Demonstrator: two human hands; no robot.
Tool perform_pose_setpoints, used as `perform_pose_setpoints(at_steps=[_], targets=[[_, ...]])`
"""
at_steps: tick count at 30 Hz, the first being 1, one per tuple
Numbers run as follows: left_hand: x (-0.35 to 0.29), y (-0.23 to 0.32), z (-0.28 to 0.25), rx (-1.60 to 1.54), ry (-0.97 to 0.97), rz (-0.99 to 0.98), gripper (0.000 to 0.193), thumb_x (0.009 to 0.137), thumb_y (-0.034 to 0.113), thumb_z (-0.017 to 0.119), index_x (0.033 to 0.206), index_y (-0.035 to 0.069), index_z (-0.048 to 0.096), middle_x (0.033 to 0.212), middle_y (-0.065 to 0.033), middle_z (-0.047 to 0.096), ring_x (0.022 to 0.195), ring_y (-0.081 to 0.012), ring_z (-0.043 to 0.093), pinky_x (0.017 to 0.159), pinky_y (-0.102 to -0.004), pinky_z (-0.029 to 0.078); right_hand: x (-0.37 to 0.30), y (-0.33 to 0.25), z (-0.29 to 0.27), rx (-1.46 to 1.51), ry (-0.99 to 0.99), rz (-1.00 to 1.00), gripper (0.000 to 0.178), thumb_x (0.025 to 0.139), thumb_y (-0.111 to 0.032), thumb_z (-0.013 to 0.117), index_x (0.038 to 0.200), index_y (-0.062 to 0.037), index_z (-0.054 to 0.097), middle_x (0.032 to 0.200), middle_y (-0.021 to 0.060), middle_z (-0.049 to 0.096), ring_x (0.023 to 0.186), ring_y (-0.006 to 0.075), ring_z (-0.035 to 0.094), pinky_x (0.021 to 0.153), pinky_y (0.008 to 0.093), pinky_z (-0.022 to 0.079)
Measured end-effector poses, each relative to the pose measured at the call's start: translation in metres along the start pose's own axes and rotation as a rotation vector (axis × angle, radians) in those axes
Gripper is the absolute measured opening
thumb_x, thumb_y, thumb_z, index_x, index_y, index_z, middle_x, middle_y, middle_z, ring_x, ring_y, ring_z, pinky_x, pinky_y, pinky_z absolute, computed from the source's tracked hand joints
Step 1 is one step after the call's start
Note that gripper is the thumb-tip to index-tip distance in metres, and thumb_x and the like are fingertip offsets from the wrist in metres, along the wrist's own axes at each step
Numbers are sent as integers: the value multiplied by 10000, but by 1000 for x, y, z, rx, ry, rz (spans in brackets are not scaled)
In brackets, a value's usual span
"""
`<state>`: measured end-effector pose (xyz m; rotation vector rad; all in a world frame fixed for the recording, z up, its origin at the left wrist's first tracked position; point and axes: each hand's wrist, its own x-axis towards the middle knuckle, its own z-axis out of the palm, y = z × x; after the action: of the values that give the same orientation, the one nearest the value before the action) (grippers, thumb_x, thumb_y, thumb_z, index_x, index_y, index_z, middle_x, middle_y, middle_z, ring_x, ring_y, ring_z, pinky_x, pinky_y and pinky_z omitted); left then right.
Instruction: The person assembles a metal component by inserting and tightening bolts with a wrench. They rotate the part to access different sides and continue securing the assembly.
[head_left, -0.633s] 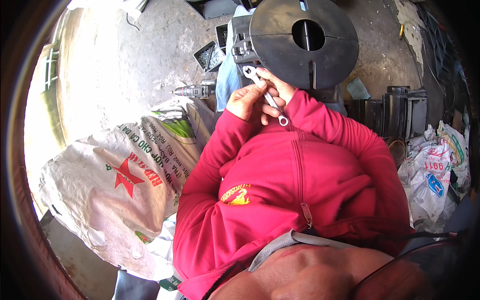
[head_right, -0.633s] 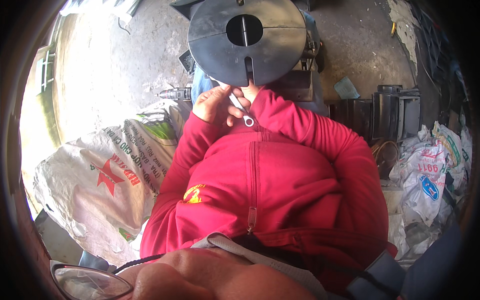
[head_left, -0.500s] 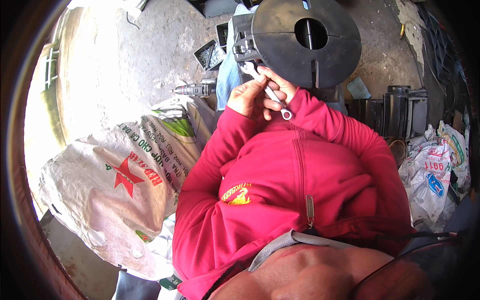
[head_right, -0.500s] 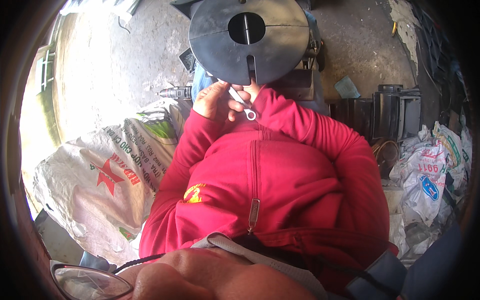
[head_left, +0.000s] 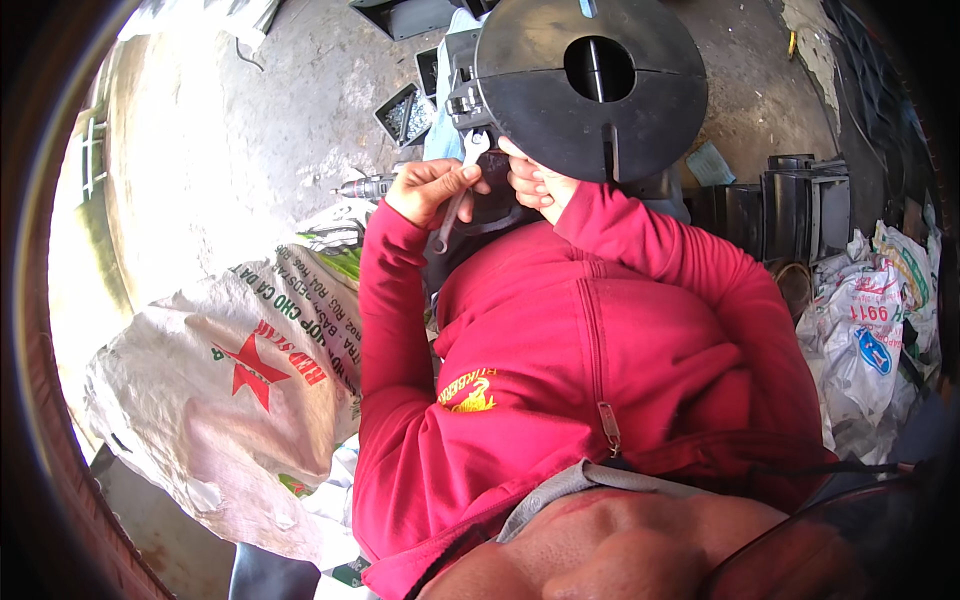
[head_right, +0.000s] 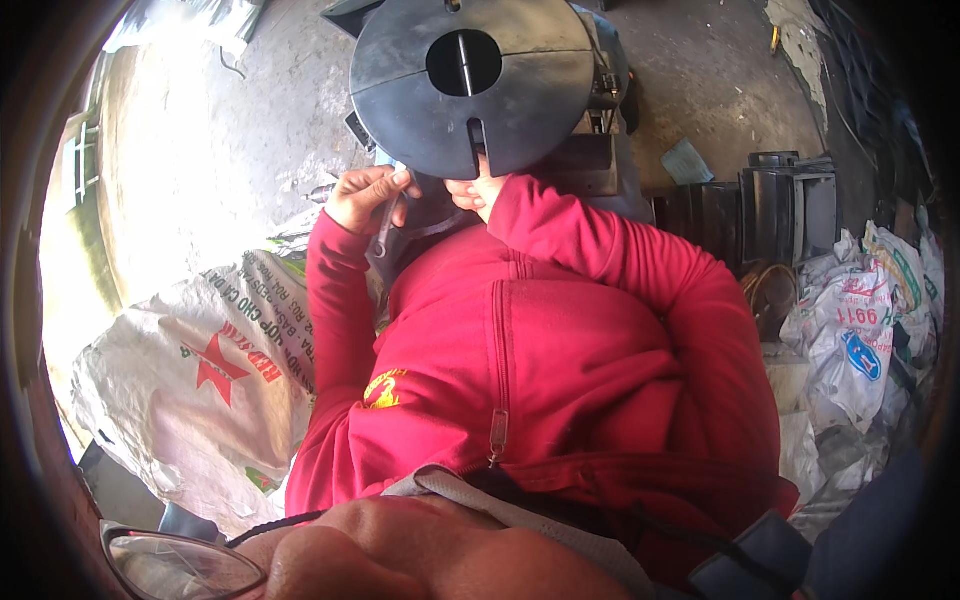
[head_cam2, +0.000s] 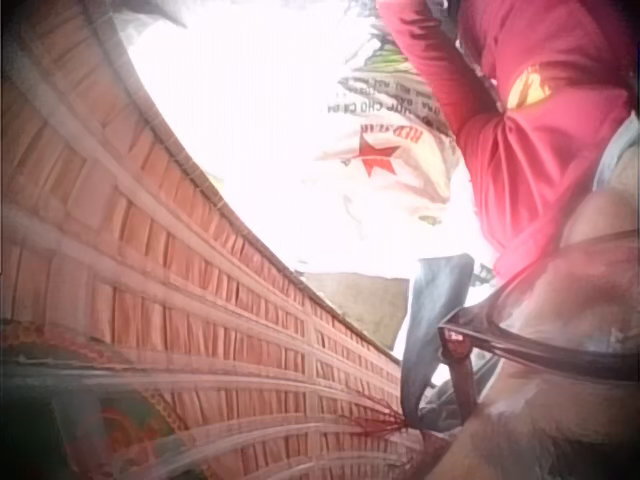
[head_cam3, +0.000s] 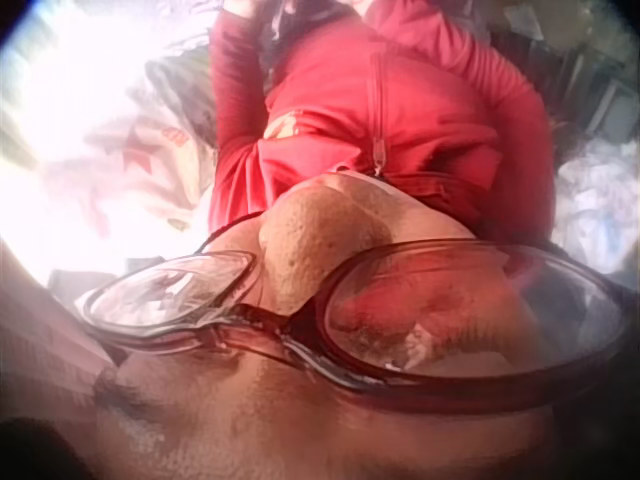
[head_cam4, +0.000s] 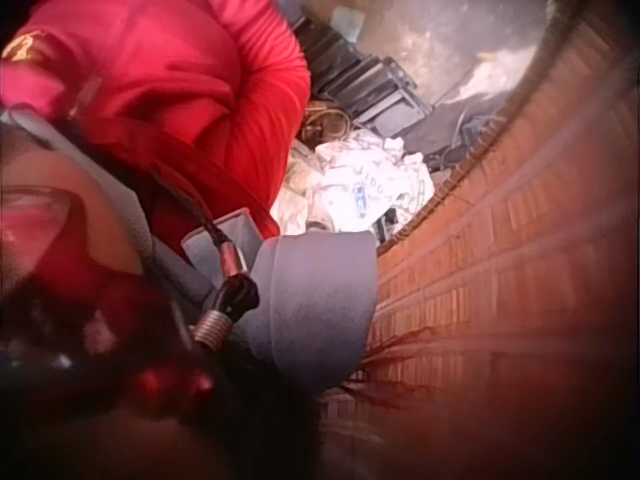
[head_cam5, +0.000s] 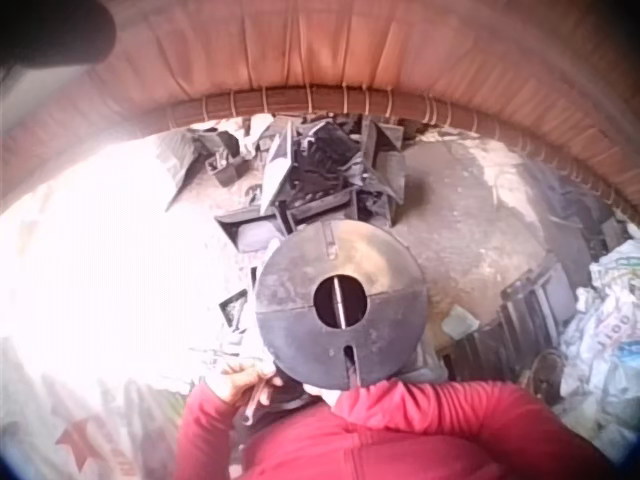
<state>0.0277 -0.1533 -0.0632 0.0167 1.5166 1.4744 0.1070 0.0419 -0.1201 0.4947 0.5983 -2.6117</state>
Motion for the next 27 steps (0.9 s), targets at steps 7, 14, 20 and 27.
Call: perform_pose_setpoints(at_steps=[7,14,20,27], targets=[[13,41,-34,380,-169,-28,284,910,292,649,938,21,731,534,-25,563,405,-61,464,403,-225,342,-8,-1,20,5,-53,-125,203,986,-169,461,789,-128,433,575,-72,308,443,9,258,374,167,194],[20,89,-52,841,-175,101,265,883,246,686,835,-14,713,559,-18,557,498,-65,489,463,-252,364,17,0,32,27,-39,-147,230,918,-243,592,737,-154,481,535,-60,380,393,51,303,348,214,205],[-29,70,-34,723,26,256,199,911,149,632,955,-35,694,702,-44,605,574,-93,550,538,-241,425,0,-15,23,153,10,60,226,884,-309,649,864,-91,593,615,-44,442,498,42,401,397,190,301],[-19,36,83,624,-30,736,189,777,-41,674,964,-26,693,790,-60,628,652,-104,559,591,-237,430,-98,-44,1,430,-83,93,527,999,-357,381,1343,35,456,1279,164,560,1201,292,538,1013,419,447]])
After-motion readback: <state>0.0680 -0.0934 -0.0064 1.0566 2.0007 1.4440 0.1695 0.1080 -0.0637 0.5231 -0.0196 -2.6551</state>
